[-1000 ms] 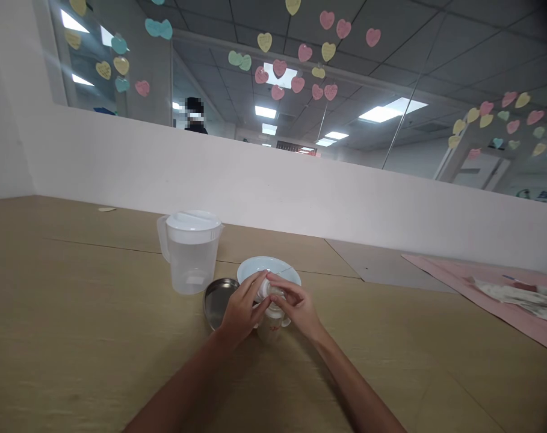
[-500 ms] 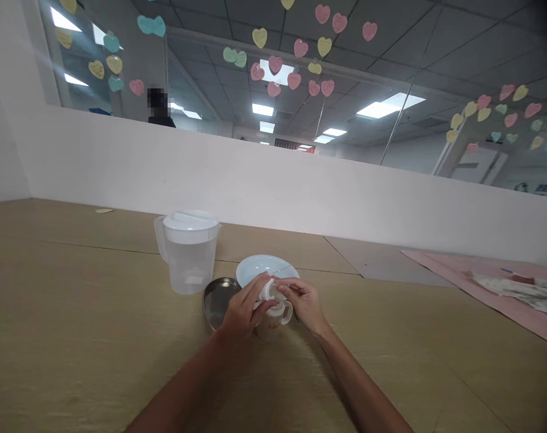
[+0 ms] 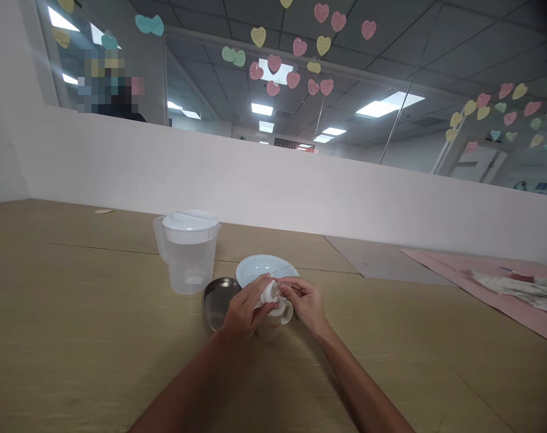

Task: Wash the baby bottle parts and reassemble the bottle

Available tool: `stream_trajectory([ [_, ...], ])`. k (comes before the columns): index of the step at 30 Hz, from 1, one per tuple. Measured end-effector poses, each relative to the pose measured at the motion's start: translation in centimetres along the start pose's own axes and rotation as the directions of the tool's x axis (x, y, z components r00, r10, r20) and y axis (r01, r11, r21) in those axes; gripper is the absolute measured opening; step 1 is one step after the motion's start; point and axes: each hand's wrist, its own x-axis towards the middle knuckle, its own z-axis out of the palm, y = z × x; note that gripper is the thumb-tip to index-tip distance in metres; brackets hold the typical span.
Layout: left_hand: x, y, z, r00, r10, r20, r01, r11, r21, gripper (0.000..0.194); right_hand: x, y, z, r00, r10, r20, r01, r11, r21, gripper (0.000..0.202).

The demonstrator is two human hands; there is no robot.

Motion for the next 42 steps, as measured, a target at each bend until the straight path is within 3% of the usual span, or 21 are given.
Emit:
stream_trajectory([
  [7,-0.6,-0.1,0.1,0.999,-0.027,0.038,0.028,0.999,-0.020,0.041,0.6,-0.1,-0.5,0.984,0.030,-0.174,-0.010,0.994,0.113,0.028],
  [11,-0.7,-0.8,0.1,0.973,-0.227,-0.035,0.227,0.974,-0.005,0.038,1.2,0.0,-1.0,0.970,0.064,-0.234,-0.023,0.985,0.172,0.036],
  [14,-0.6,-1.5,0.1,0.905,-0.423,-0.040,0.423,0.906,0.012,0.038,1.7,1.1,-1.5,0.954,0.017,-0.298,0.001,0.998,0.058,0.037],
  [18,-0.9,-2.8,0.6,0.848,-0.530,0.017,0.529,0.847,0.046,0.038,2.1,3.5,-2.8,0.947,-0.069,-0.315,-0.040,0.945,-0.326,0.036],
  [22,-1.4,-3.9,1.3,0.811,-0.572,0.122,0.556,0.819,0.139,0.035,2.1,5.4,-3.9,0.969,-0.108,-0.221,-0.092,0.673,-0.734,0.033],
  [24,-1.4,-4.1,1.3,0.795,-0.583,0.165,0.558,0.811,0.177,0.033,2.2,5.8,-4.1,0.978,-0.129,-0.164,-0.066,0.555,-0.829,0.034],
  [26,-1.4,-4.2,1.3,0.785,-0.586,0.202,0.550,0.808,0.211,0.031,2.2,6.2,-4.1,0.984,-0.144,-0.102,-0.015,0.506,-0.862,0.035],
  [32,-1.6,-4.2,1.4,0.775,-0.589,0.228,0.498,0.792,0.352,0.033,2.3,7.1,-4.1,0.978,-0.209,0.024,0.127,0.498,-0.858,0.030],
  [42,-2.1,-3.8,2.0,0.761,-0.634,0.138,0.495,0.705,0.508,0.035,1.8,6.8,-3.6,0.971,-0.233,-0.063,0.080,0.557,-0.826,0.035],
])
